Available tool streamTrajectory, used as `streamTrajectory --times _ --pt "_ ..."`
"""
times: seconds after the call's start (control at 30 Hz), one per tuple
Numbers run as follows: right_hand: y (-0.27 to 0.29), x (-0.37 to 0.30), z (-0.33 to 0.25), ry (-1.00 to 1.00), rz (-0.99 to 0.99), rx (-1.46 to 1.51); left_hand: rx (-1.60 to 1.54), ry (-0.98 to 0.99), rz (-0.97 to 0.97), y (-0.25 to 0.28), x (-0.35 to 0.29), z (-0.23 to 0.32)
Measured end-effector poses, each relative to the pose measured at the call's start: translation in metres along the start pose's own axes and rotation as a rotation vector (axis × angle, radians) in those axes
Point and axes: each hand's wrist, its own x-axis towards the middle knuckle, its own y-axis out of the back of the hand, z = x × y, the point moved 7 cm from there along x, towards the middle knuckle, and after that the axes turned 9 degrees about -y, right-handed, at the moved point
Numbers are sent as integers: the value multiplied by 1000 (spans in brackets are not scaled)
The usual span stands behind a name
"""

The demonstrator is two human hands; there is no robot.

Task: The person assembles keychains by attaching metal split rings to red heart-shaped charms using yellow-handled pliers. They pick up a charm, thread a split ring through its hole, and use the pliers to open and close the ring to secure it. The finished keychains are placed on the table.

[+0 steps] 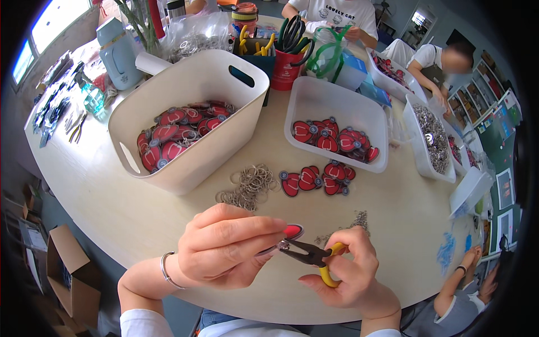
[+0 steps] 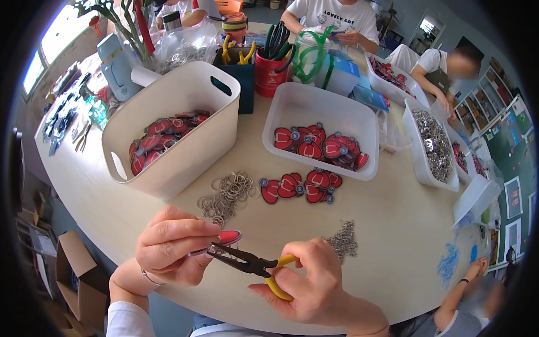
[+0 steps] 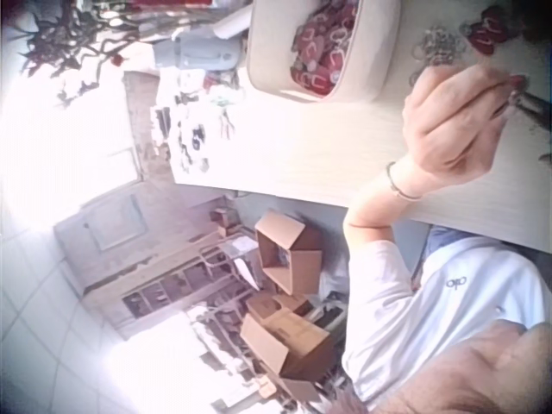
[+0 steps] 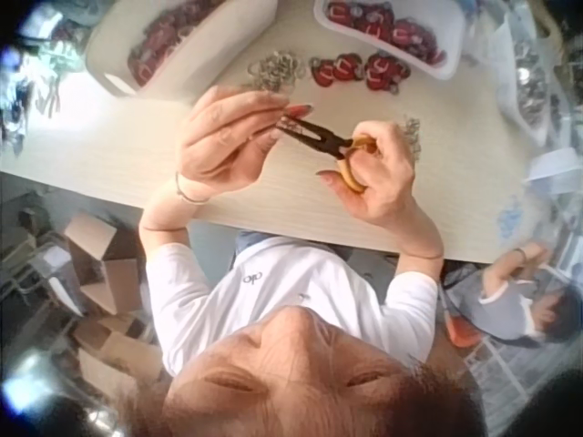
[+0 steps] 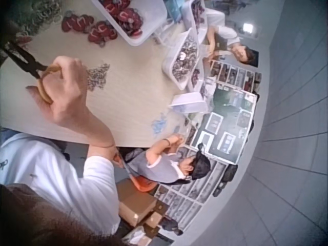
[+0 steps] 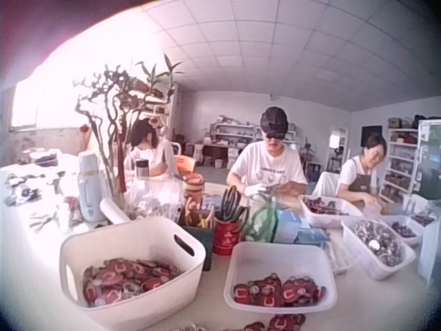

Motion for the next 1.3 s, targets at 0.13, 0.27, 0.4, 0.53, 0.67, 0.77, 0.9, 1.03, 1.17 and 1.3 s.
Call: streamTrajectory --times 0.13,0.27,0.4,0.53,0.67,0.77,0.9,1.03,1.17,1.3 --pt "0 0 -1 12 10 8 9 -3 -38 -1 -2 1" --pt "-2 -3 -3 41 20 -23 39 -13 -69 -2 -2 4" --pt "-5 -7 -10 59 63 -94 99 -31 -106 0 -1 9" --pt "-7 -12 -12 41 131 -103 128 -61 -106 0 1 12" --pt "-9 -14 -14 63 167 -129 125 -61 -115 0 0 11" --pt "-8 -13 -16 81 180 -149 127 -60 -106 0 -1 12" --pt "-8 -15 -17 116 196 -175 127 -60 -111 0 0 12" --pt "-9 -15 -18 189 202 -203 114 -41 -132 0 0 11" --pt "-7 -15 -15 210 149 -232 105 -42 -136 -1 0 11" --pt "-8 -13 -11 214 131 -263 113 -25 -124 -3 3 10"
